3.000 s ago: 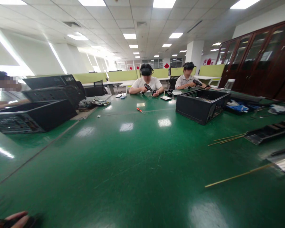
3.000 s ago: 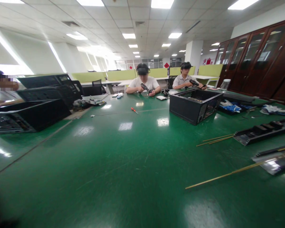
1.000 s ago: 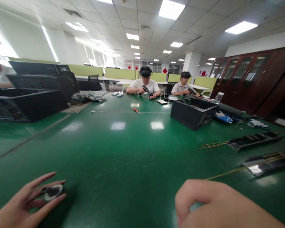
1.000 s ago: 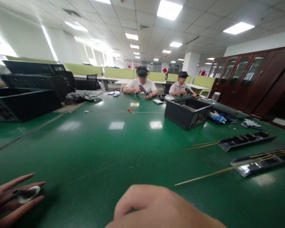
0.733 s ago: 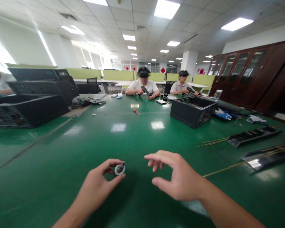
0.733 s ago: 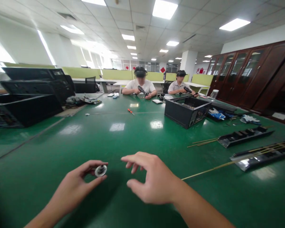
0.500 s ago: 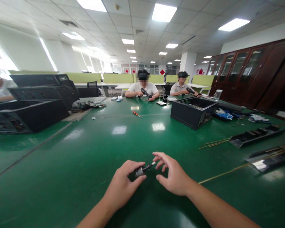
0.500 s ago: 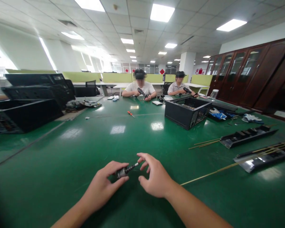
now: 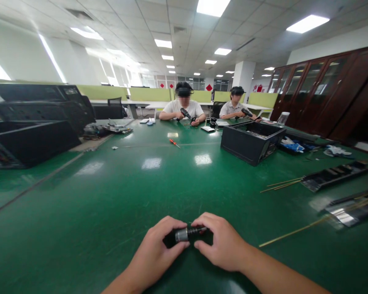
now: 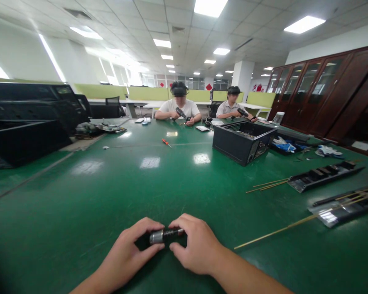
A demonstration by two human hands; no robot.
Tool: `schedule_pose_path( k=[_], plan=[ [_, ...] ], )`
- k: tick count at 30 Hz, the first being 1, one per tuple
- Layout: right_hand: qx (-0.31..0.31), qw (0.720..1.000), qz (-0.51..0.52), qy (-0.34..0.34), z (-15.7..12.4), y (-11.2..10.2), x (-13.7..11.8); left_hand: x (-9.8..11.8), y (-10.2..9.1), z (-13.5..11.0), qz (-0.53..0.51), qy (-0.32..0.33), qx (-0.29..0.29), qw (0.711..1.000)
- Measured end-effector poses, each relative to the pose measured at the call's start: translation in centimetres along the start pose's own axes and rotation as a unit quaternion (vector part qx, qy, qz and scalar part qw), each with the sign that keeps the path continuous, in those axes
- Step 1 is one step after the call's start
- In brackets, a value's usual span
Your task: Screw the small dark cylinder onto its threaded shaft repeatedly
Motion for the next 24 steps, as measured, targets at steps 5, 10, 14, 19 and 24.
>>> schedule_pose_path(
  k=[5, 10, 14, 19, 24],
  plan=[
    [0.006, 1.000, 0.004, -0.002, 0.1, 0.0, 0.1, 0.3, 0.2, -0.1, -0.008, 0.013, -0.001, 1.000],
    [0.008, 1.000, 0.006, -0.003, 0.0, 0.0, -0.2, 0.9, 0.3, -0.1, -0.024, 0.027, 0.000, 0.999],
    [0.010, 1.000, 0.010, -0.007, -0.1, -0.1, -0.4, 1.2, 0.2, -0.1, -0.027, 0.031, -0.002, 0.999],
    [-0.011, 1.000, 0.015, -0.011, -0.1, -0.1, -0.4, 1.1, 0.2, -0.2, -0.015, 0.037, -0.005, 0.999],
    [-0.022, 1.000, 0.012, -0.012, 0.1, -0.1, -0.5, 1.2, 0.3, -0.3, -0.014, 0.044, 0.000, 0.999]
  ],
)
Point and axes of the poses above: each hand's wrist, its own z-axis towards the middle knuckle, its own y-axis out of the palm, x = y × z, the point moved 4 cm from there along z, towards the middle knuckle, and after that the axes turned 2 degrees about -x, right-handed, at the moved point
